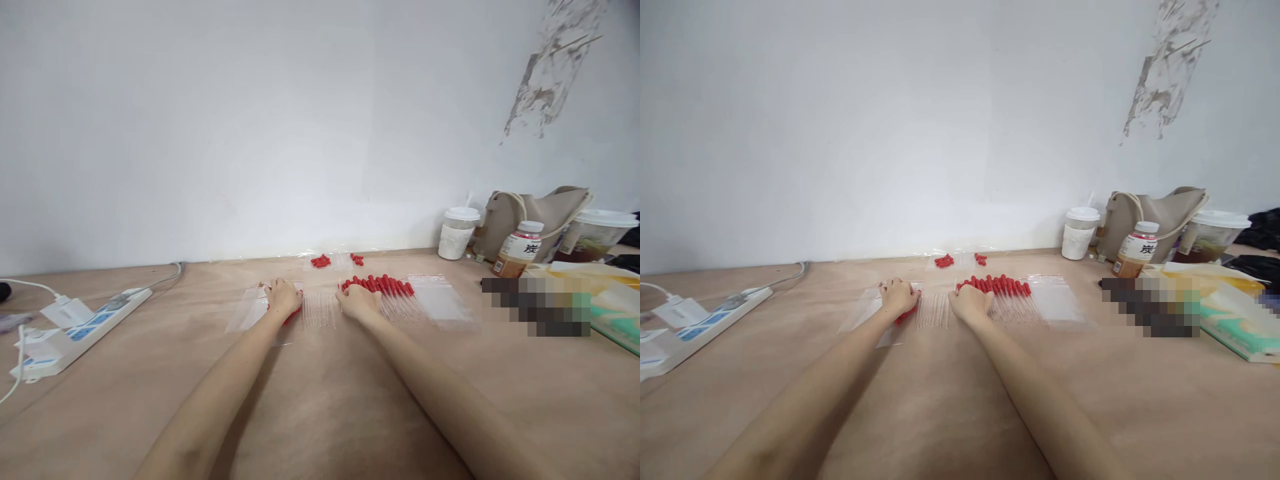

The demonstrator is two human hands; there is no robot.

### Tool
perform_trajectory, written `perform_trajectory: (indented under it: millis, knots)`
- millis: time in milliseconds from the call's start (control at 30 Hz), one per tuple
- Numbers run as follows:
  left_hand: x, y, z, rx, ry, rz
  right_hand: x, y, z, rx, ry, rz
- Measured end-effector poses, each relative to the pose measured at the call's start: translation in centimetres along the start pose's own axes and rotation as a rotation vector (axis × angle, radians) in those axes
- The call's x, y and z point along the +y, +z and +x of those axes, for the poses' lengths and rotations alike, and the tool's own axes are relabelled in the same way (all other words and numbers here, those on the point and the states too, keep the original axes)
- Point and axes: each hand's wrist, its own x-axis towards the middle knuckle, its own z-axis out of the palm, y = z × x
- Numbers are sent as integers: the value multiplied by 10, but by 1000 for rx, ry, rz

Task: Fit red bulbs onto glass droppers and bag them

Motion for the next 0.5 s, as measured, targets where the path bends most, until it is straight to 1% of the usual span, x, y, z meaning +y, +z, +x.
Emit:
perform_trajectory:
  millis: [100, 167, 200, 233, 267, 300, 367, 433, 500]
  knots:
    - [4, -17, -15, 61, 58, -67, 8, -13, -3, 34, 25, 6]
    - [5, -28, -35, 70, 147, -136, 16, -21, -9, 77, 14, 13]
    - [4, -32, -48, 54, 192, -172, 22, -25, -13, 110, -17, 35]
    - [3, -35, -62, 22, 247, -227, 27, -27, -18, 141, -71, 75]
    - [1, -36, -77, -30, 323, -393, 33, -27, -24, 167, -144, 130]
    - [-1, -35, -91, -84, 366, -540, 39, -26, -31, 186, -229, 190]
    - [-4, -31, -113, -169, 374, -706, 48, -18, -46, 208, -385, 283]
    - [-5, -26, -126, -204, 378, -761, 54, -7, -61, 240, -477, 303]
    - [-3, -24, -130, -207, 409, -734, 55, 2, -75, 260, -542, 280]
